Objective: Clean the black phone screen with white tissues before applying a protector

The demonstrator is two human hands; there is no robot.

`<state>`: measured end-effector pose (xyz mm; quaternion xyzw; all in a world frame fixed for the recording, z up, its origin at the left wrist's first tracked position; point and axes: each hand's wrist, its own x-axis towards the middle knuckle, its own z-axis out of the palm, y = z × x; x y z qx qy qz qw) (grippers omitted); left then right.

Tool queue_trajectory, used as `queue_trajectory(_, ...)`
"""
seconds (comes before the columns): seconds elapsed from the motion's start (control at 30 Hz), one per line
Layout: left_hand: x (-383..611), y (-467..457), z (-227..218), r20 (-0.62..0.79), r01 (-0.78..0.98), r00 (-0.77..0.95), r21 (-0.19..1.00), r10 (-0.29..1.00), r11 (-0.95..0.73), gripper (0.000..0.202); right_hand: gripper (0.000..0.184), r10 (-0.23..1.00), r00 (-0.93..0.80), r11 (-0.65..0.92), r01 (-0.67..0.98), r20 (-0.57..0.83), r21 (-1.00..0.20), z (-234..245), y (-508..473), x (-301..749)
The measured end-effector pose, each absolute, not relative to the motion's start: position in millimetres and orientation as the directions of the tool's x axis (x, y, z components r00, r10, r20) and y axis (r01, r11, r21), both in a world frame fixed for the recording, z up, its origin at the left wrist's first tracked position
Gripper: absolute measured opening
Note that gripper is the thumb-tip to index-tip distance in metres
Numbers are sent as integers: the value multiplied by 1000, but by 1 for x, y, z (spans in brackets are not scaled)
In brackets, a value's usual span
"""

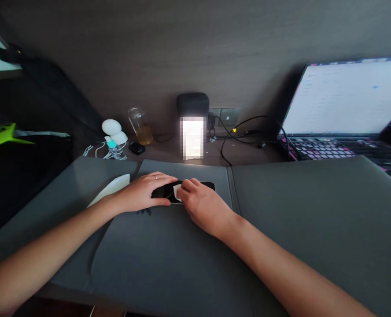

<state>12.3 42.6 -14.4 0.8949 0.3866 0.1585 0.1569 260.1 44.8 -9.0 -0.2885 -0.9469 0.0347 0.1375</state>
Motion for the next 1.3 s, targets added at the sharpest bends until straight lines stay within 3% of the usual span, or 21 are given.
queue_trajectory(0.07,12,43,-15,163,645,646,406,746,-647,57,19,564,-785,825,529,255,-197,-9,48,263)
queue_trajectory(0.17,12,42,-14,152,651,640,414,753,-637,56,18,681,-672,733,620,292,-280,-9,56,272)
queue_trajectory(0.23,12,42,-13,148,647,647,413,748,-641,55,18,712,-636,702,655,297,-281,-9,56,273)
queue_trajectory(0.4,13,43,-13,158,647,653,392,740,-654,52,18,614,-750,789,575,245,-217,-10,49,263)
queue_trajectory(0.63,11,42,-15,140,675,626,395,767,-623,65,20,718,-634,695,674,288,-249,-9,52,270)
queue_trajectory(0.77,12,43,-16,150,662,642,387,752,-642,55,20,626,-736,780,586,259,-219,-12,45,261)
queue_trajectory(0.97,13,44,-14,142,664,642,387,753,-639,52,19,713,-625,697,677,317,-235,-14,56,275)
queue_trajectory(1.13,13,43,-14,154,659,648,379,746,-650,52,21,583,-771,811,538,256,-228,-12,45,264)
queue_trajectory(1.3,12,43,-15,147,664,635,399,759,-633,56,19,687,-652,727,631,321,-273,-13,58,276)
